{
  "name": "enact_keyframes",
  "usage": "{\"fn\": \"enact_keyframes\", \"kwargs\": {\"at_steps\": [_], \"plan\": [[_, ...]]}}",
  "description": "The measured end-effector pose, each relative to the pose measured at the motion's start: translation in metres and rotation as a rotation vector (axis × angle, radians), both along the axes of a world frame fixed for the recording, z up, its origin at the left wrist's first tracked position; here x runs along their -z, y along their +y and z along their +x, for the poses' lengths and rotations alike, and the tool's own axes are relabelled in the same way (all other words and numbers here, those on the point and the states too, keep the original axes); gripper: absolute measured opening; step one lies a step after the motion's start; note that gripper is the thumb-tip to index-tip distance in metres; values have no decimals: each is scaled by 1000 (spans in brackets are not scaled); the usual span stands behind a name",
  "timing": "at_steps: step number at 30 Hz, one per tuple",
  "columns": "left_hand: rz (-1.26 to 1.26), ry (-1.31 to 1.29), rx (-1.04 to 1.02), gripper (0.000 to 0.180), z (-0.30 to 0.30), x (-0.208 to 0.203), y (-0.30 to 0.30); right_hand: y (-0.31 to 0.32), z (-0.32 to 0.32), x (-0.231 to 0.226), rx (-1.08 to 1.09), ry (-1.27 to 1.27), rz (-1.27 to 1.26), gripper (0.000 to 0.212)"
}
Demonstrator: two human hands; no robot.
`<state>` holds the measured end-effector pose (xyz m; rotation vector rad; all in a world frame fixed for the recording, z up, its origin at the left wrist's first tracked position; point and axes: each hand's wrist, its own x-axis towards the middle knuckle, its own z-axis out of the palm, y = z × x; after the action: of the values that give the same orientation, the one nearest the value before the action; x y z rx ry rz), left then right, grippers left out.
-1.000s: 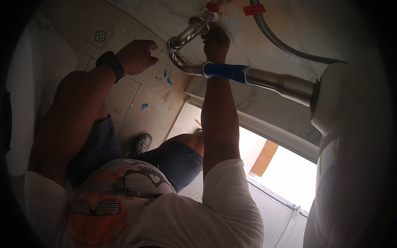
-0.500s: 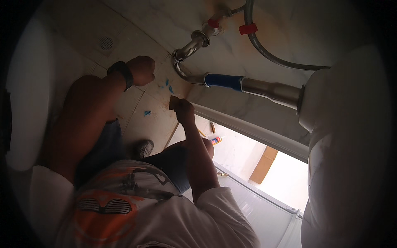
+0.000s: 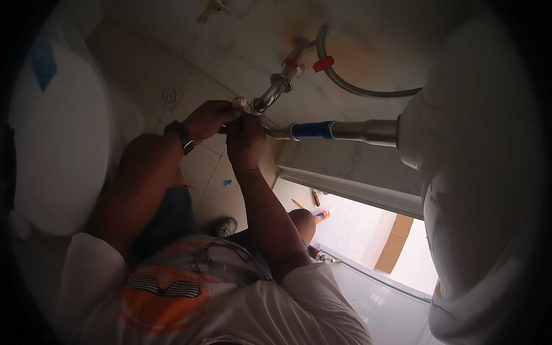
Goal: The person kneels under a bathroom sink and applies sealant to the plumbing connections using a caulking gun. They then use a small brush to smooth the sealant and a spray can to treat the pipes and surrounding area.
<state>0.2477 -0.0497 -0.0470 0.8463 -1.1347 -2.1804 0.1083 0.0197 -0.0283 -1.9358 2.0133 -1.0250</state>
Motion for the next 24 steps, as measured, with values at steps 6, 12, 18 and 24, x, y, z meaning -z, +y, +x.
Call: {"fn": "enact_keyframes", "kwargs": {"at_steps": [6, 12, 18, 24], "plan": [[56, 49, -201, 24, 3, 7, -1, -8, 13, -3, -63, -29, -47, 19], [-99, -87, -225, 26, 5, 14, -9, -6, 25, -8, -46, -125, -58, 21], [-56, 14, -277, 29, 2, 10, -9, -8, 25, -11, 69, -174, 43, 22], [-162, -93, -286, 28, 5, -4, -15, -16, 22, -22, 53, -126, 27, 26]]}}
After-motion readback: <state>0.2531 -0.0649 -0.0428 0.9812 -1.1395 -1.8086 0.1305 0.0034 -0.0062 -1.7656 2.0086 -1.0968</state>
